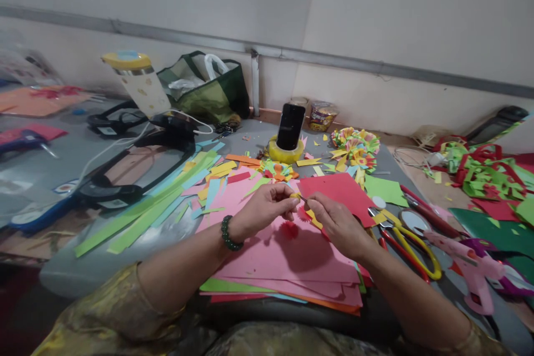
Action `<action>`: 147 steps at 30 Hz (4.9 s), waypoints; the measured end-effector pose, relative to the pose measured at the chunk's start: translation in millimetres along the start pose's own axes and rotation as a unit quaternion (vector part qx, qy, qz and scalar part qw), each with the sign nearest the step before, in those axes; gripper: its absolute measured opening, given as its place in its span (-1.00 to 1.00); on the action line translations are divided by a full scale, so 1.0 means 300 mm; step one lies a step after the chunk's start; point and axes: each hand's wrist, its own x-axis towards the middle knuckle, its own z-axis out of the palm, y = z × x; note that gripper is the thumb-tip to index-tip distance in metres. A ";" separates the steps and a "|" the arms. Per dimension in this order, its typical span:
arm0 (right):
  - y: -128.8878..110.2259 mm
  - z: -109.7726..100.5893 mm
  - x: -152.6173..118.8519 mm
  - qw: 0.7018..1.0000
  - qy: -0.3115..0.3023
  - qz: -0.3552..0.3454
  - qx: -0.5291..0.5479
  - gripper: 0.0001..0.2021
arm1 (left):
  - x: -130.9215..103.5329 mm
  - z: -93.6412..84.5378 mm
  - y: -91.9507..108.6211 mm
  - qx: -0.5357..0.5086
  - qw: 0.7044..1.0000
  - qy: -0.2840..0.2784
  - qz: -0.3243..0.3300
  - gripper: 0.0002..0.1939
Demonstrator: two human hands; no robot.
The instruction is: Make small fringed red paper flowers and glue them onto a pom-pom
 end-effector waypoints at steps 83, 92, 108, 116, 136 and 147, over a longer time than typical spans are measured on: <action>0.016 -0.014 -0.001 0.999 -0.041 -0.030 0.004 -0.61 | 0.001 -0.025 0.026 0.168 0.983 -0.068 0.000 -0.88; 0.046 0.000 0.012 0.978 0.112 -0.093 0.147 -0.78 | 0.013 -0.051 0.022 -0.009 0.994 -0.067 -0.083 -0.68; 0.101 0.021 0.015 0.923 0.100 -0.362 -0.079 -0.82 | 0.002 -0.040 0.027 0.068 0.983 -0.160 -0.052 -0.68; 0.092 0.009 0.009 0.926 0.061 -0.364 -0.074 -0.82 | 0.009 -0.051 0.017 0.113 0.974 -0.192 -0.041 -0.66; 0.103 0.012 0.009 0.890 0.138 -0.401 -0.167 -0.74 | 0.008 -0.061 0.021 0.062 0.983 -0.161 -0.059 -0.69; 0.098 0.029 0.031 0.958 0.090 -0.273 -0.011 -0.83 | 0.006 -0.059 0.014 0.110 0.981 -0.158 -0.025 -0.74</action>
